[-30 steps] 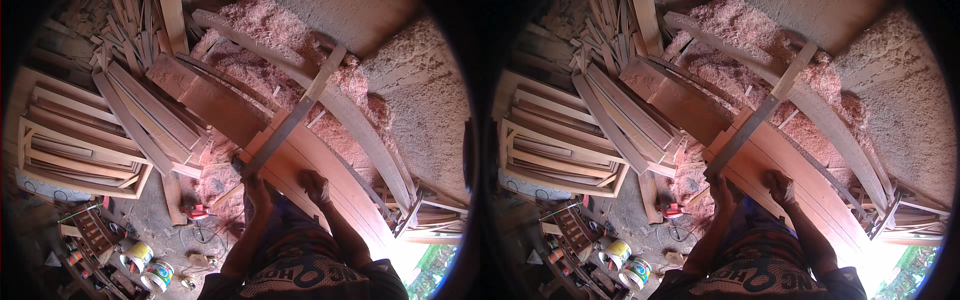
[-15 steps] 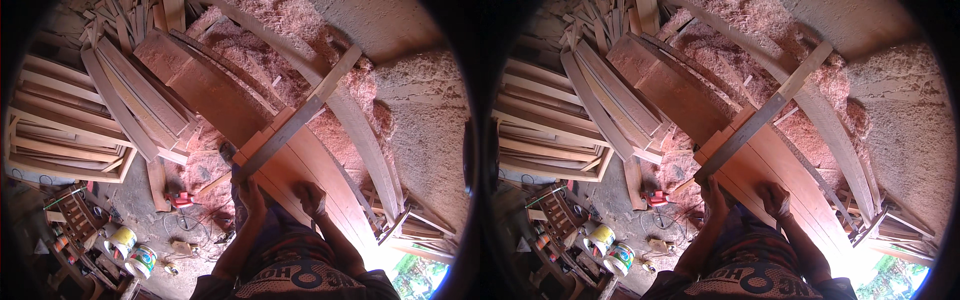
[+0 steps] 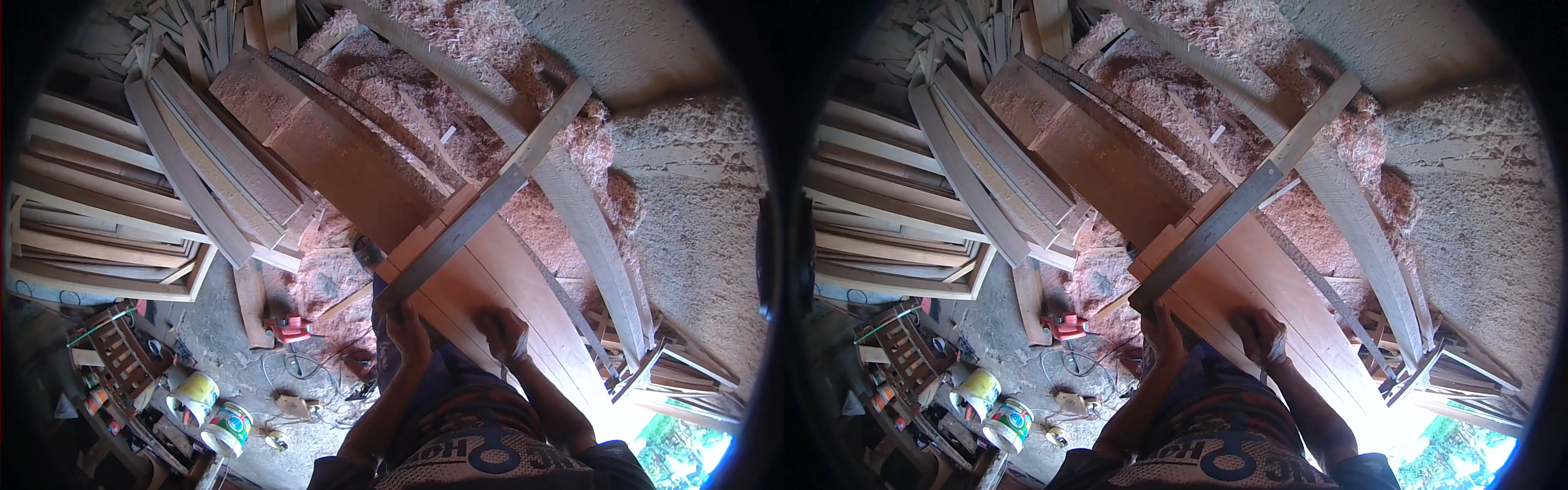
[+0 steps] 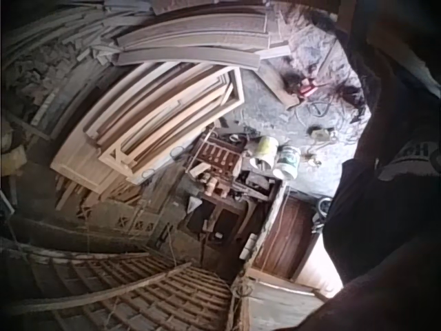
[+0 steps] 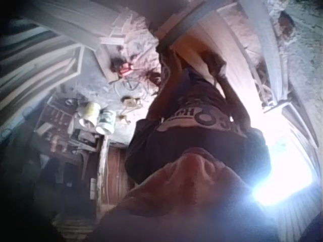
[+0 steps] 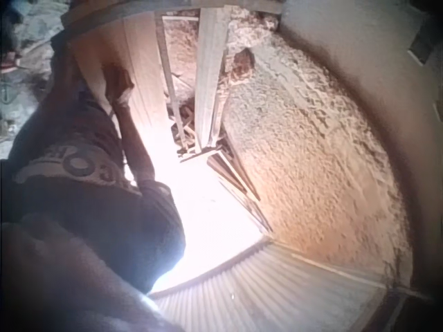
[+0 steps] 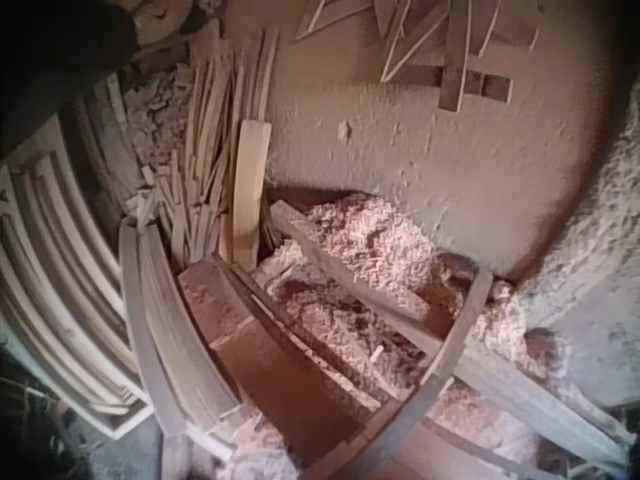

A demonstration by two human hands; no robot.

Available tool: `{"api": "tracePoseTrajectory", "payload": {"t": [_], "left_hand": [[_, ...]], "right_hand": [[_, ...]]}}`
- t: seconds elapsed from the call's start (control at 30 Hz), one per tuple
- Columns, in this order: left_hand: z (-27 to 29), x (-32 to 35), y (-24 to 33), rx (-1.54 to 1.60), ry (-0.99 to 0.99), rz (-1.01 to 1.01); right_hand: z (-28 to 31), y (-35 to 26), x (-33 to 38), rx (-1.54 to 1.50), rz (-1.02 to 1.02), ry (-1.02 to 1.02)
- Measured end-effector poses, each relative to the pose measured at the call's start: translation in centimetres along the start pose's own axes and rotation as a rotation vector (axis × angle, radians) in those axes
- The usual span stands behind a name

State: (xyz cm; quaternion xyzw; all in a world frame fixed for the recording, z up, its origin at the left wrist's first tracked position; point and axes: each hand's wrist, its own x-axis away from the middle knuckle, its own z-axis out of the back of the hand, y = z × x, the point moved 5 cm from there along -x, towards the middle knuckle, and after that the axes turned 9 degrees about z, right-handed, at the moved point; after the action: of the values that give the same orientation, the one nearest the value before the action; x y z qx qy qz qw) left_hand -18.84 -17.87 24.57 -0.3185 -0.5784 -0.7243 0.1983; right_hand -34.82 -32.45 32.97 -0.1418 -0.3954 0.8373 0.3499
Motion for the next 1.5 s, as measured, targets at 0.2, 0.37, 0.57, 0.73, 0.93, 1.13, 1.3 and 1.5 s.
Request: {"api": "tracePoseTrajectory", "payload": {"t": [0.2,0.37,0.57,0.73,0.93,1.13,1.3,1.5], "left_hand": [[0.0,0.0,-0.2,-0.032,-0.058,0.011],[-0.2,0.6,1.9,-0.029,-0.071,-0.039],[-0.7,0.5,1.5,0.243,-0.067,-0.132],[-0.3,0.3,1.0,0.142,-0.081,-0.079],[-0.3,0.3,0.7,0.146,-0.080,-0.102],[-0.3,-0.2,0.3,0.138,-0.071,-0.077],[-0.4,0.5,0.6,0.178,-0.078,-0.050],[-0.8,0.0,1.0,0.180,-0.130,-0.016]], "right_hand": [[-0.2,0.4,0.3,0.008,-0.048,-0.018],[-0.4,1.0,0.3,-0.113,-0.175,-0.040],[0.4,-5.6,-11.1,0.015,0.246,-0.184],[-5.3,-12.0,-29.8,0.426,0.755,-0.281],[-12.1,-7.5,-31.6,0.624,0.491,-0.685],[-12.6,-8.6,-32.1,0.765,0.694,-0.634],[-12.8,-6.1,-30.8,0.828,0.685,-0.620],[-12.4,-6.2,-30.3,0.820,0.509,-0.760]]}}
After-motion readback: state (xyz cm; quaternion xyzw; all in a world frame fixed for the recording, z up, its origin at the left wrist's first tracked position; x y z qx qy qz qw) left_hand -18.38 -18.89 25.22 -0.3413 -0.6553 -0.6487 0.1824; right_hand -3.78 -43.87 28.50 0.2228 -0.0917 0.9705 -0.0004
